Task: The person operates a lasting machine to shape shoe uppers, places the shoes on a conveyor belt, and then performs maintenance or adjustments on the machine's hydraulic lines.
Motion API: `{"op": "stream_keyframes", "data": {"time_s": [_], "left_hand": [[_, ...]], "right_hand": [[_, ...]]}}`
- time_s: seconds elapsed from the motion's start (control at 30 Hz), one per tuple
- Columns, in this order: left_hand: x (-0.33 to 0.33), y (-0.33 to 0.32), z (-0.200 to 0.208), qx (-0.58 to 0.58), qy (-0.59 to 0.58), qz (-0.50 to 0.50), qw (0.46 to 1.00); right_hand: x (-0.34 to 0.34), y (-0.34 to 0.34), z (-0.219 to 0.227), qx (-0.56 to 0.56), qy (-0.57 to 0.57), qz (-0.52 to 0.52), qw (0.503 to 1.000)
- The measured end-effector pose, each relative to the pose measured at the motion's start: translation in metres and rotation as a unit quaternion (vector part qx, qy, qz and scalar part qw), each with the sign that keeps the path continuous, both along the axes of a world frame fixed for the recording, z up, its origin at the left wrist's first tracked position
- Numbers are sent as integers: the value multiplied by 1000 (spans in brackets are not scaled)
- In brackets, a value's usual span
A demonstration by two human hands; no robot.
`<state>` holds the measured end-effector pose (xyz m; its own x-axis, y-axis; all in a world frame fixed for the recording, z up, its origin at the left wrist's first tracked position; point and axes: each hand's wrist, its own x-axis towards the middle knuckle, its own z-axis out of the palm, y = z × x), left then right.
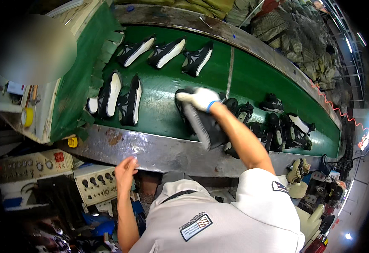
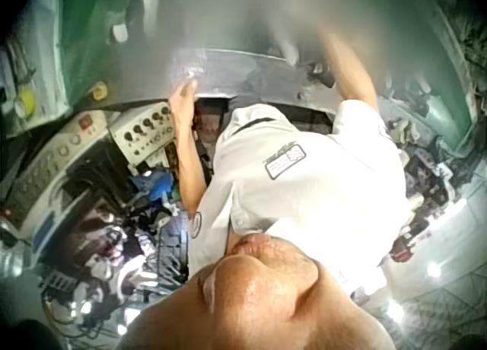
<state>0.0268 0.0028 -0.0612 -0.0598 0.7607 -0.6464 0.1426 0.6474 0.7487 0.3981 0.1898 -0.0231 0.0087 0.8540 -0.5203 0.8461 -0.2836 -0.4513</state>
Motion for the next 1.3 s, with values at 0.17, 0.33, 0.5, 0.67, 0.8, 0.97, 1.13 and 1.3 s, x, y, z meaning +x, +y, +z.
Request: {"op": "stream_keyframes", "data": {"time_s": [0.17, 0.33, 0.5, 0.67, 0.8, 0.97, 1.13, 1.3], "left_hand": [[-37, -26, -38, -77, 18, 73, 994], [-39, -27, -43, -120, 54, 145, 981], [-35, -25, -80, -145, 10, 130, 981], [-38, -63, -56, -140, -41, 195, 970], [-64, -41, -17, -32, -52, 188, 980], [-114, -34, 53, 124, -73, 218, 965], [-198, -117, 87, 169, 1, 349, 922], [-267, -268, 99, 176, -46, 512, 839]], "right_hand": [[144, 58, -100, -132, -317, 71, 937], [151, 176, -214, 38, -163, -220, 961], [173, 222, -340, 153, 65, -503, 848], [78, 165, -256, -3, 667, -412, 621], [-28, 8, -147, -49, 788, -312, 529], [-194, -97, -119, -85, 574, -28, 814], [-389, -163, -3, -351, 647, 79, 672], [-497, -255, 27, -490, 558, 123, 659]]}}
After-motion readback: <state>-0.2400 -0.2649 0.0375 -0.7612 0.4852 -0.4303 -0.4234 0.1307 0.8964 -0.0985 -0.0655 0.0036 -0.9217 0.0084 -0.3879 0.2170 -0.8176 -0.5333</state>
